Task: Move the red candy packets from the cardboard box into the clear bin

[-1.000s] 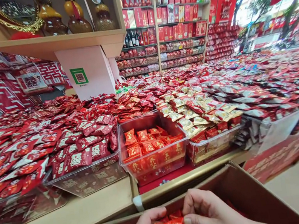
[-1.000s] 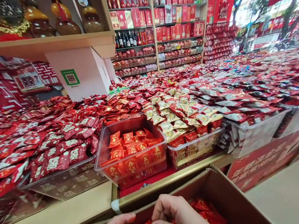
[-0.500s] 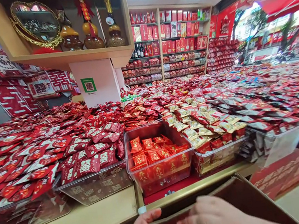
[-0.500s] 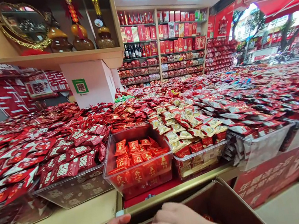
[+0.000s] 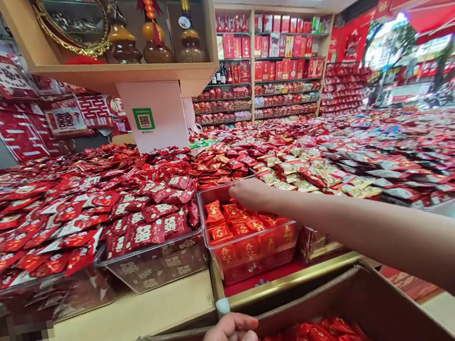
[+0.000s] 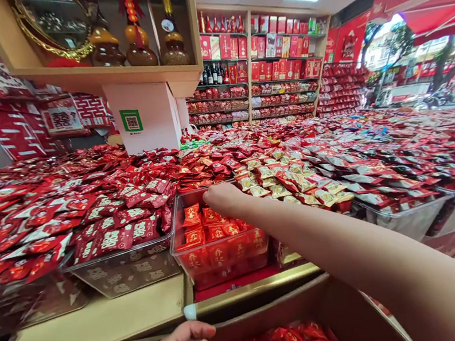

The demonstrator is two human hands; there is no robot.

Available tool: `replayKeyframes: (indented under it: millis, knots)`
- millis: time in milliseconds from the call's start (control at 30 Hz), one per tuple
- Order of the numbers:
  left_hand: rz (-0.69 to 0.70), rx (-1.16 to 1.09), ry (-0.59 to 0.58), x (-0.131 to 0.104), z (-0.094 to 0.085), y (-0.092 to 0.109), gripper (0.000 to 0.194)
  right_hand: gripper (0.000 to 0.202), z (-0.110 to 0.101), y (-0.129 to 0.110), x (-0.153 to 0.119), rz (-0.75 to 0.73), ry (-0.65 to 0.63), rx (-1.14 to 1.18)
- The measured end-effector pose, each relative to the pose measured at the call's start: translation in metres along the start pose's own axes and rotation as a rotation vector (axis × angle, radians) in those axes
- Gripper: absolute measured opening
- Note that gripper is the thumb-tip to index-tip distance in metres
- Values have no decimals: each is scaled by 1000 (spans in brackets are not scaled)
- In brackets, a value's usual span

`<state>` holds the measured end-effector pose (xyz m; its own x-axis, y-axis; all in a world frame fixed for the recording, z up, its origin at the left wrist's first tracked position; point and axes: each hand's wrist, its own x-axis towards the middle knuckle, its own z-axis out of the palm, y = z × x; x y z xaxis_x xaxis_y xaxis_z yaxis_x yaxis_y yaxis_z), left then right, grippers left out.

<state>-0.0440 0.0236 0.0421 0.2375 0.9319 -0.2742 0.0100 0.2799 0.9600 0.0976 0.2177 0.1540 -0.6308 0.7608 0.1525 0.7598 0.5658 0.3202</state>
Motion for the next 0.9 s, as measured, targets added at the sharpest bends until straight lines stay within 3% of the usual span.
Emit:
replayKeyframes:
  millis: [267, 467, 700, 900]
  knots:
    - [37, 155, -61, -1, -3, -7, 29, 21, 27, -5, 7, -77, -84, 55]
    - [16, 205, -103, -2, -2, -9, 21, 9, 31, 1, 11, -67, -148, 121]
    - [-6, 323, -123, -2, -1, -8, 17, 47, 30, 1, 19, -60, -131, 157]
    - [-8, 363, -129, -4, 2, -2, 17, 21, 24, 1, 24, -37, -109, 126]
